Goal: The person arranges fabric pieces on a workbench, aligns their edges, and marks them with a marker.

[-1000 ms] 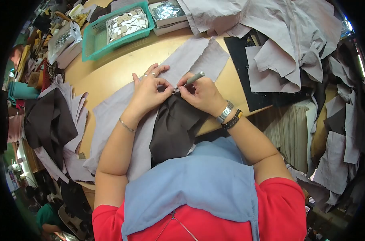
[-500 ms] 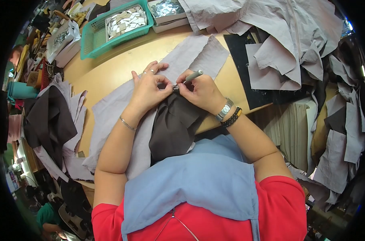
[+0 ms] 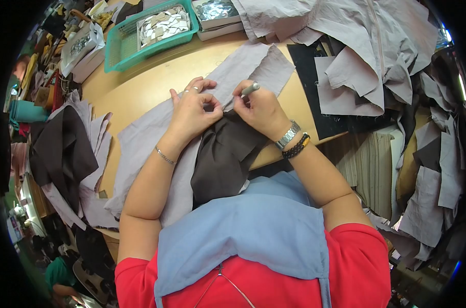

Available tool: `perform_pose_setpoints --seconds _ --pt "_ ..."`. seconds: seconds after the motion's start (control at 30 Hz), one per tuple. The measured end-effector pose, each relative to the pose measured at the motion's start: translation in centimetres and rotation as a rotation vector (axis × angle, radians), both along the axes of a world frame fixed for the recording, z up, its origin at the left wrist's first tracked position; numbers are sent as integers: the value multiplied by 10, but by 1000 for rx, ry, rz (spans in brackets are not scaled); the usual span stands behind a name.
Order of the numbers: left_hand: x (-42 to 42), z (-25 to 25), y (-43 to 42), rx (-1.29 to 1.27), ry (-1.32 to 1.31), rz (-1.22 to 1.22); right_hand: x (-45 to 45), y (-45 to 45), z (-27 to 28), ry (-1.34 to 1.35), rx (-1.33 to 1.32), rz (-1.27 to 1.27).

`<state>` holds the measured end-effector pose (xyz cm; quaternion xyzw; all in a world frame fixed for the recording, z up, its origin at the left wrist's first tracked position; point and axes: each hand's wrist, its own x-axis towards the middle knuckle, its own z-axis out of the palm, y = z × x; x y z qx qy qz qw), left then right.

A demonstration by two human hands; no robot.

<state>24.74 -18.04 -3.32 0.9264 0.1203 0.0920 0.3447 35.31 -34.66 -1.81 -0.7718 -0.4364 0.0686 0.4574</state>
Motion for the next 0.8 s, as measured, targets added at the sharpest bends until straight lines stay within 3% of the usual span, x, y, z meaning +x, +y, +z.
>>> perform_pose_setpoints --seconds 0.13,0.33,0.67,0.8 --pt "0 2 0 -1 7 -4 17 -3 -9 -58 -7 -111" --pt "-1 2 -2 -6 -6 2 4 -4 -5 295 139 36" --pt "0 0 -2 1 -15 0 -5 -4 -6 215 2 116" --pt "-1 0 -1 12 -15 2 -2 -2 -3 66 -25 62"
